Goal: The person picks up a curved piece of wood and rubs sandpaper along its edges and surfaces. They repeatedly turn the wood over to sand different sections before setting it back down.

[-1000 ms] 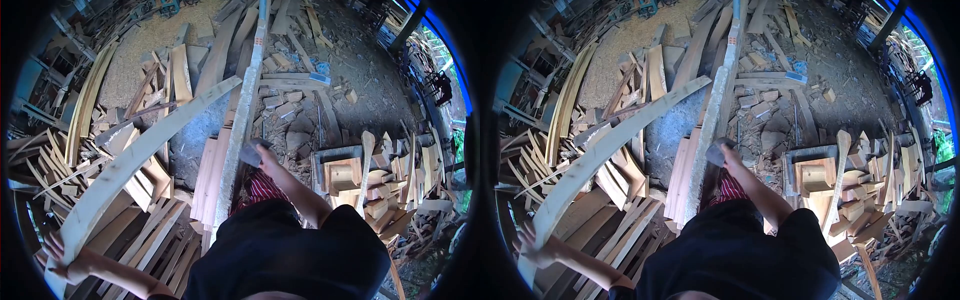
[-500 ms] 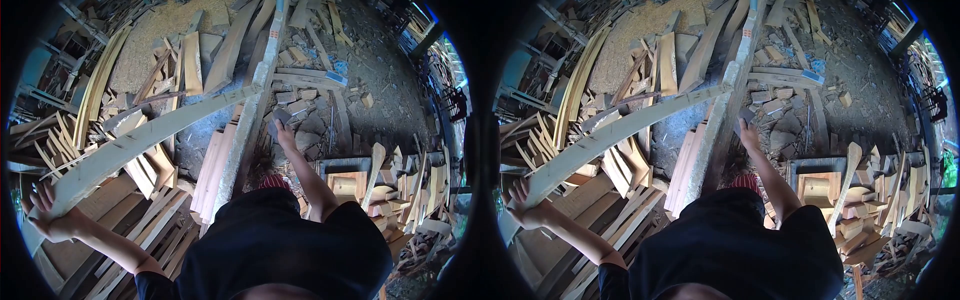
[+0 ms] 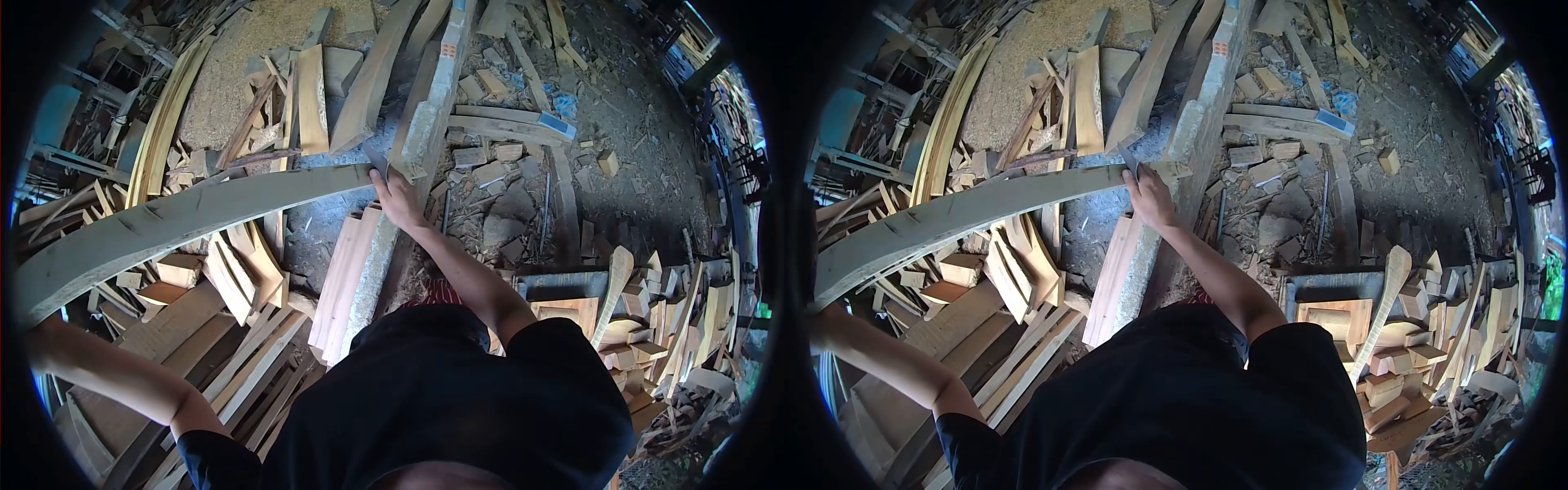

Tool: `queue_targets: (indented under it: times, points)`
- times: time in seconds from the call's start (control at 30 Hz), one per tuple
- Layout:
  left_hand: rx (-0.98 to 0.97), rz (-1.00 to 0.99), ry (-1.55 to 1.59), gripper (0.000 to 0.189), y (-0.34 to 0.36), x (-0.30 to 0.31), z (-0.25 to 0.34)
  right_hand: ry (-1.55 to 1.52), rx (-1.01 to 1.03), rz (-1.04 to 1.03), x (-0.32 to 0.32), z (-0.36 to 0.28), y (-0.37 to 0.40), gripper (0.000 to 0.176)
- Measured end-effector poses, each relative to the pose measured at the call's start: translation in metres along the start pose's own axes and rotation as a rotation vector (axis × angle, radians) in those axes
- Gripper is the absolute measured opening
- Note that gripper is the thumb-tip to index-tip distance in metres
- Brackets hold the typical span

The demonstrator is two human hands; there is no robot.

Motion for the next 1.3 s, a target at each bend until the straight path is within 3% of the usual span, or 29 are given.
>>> queue_targets:
  times: [0.07, 0.13, 0.17, 0.2, 0.23, 0.33, 0.4, 0.47, 0.53, 0.57, 0.73, 0.8, 0.9, 1.0, 1.03, 1.2, 1.3]
  points:
    - [-0.209, -0.756, 0.127, 0.037, 0.011, 0.013, -0.029, -0.006, -0.1, 0.01, 0.001, 0.002, -0.001, 0.032]
    - [-0.318, -1.157, -0.341, 0.036, 0.018, 0.047, -0.076, -0.004, -0.122, 0.004, 0.003, 0.003, 0.0, 0.032]
    - [-0.127, -0.822, -0.09, 0.034, 0.087, 0.046, -0.105, 0.001, -0.14, -0.001, 0.004, 0.003, 0.001, 0.033]
    - [0.078, -1.018, 0.077, 0.032, 0.113, 0.052, -0.131, -0.002, -0.14, 0.01, 0.006, 0.0, 0.001, 0.033]
    - [0.231, -0.998, 0.213, 0.033, 0.125, 0.053, -0.143, -0.021, -0.157, -0.001, 0.009, -0.004, 0.001, 0.034]
    - [0.248, -1.024, 0.272, 0.032, 0.112, 0.04, -0.133, -0.058, -0.073, 0.022, 0.014, -0.016, -0.002, 0.037]
    - [0.272, -1.03, 0.328, 0.033, 0.099, 0.025, -0.125, -0.013, 0.176, 0.154, 0.01, -0.026, -0.012, 0.039]
    - [0.225, -1.044, 0.265, 0.034, 0.096, 0.016, -0.121, -0.051, 0.144, 0.107, 0.007, -0.032, -0.017, 0.037]
    - [0.247, -1.038, 0.244, 0.038, 0.096, 0.019, -0.135, -0.06, -0.176, -0.137, 0.006, -0.026, -0.024, 0.035]
    - [0.245, -0.958, 0.203, 0.038, 0.103, 0.022, -0.138, -0.071, -0.035, -0.026, -0.006, -0.004, -0.022, 0.034]
    - [0.33, -0.828, 0.174, 0.033, 0.108, 0.023, -0.148, -0.083, -0.024, -0.046, 0.0, 0.014, -0.011, 0.037]
    - [0.375, -0.828, 0.219, 0.033, 0.102, 0.028, -0.163, -0.031, -0.328, -0.199, 0.007, 0.023, -0.015, 0.044]
    - [0.309, -0.79, 0.083, 0.033, 0.096, 0.028, -0.168, -0.223, -0.318, -0.231, 0.018, 0.025, -0.023, 0.052]
    - [0.269, -0.856, 0.097, 0.032, 0.102, 0.029, -0.166, -0.057, -0.464, -0.167, 0.017, 0.036, -0.024, 0.057]
    - [0.256, -0.839, 0.099, 0.03, 0.106, 0.028, -0.165, -0.106, -0.359, -0.086, 0.009, 0.046, -0.024, 0.058]
    - [0.255, -0.854, 0.063, 0.026, 0.14, 0.038, -0.201, -0.169, -0.459, -0.104, 0.003, 0.051, -0.02, 0.058]
    - [0.255, -0.848, 0.12, 0.023, 0.145, 0.029, -0.206, -0.196, -0.261, 0.073, 0.004, 0.052, -0.023, 0.058]
Point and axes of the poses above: each hand's wrist, its own y-axis away from the middle knuckle, its own x-axis out of the back of the hand, z = x × y, the point moved 2 cm from there along -y, towards the middle knuckle, and after that the axes turned 3 degrees about -z, right-handed, at the moved point
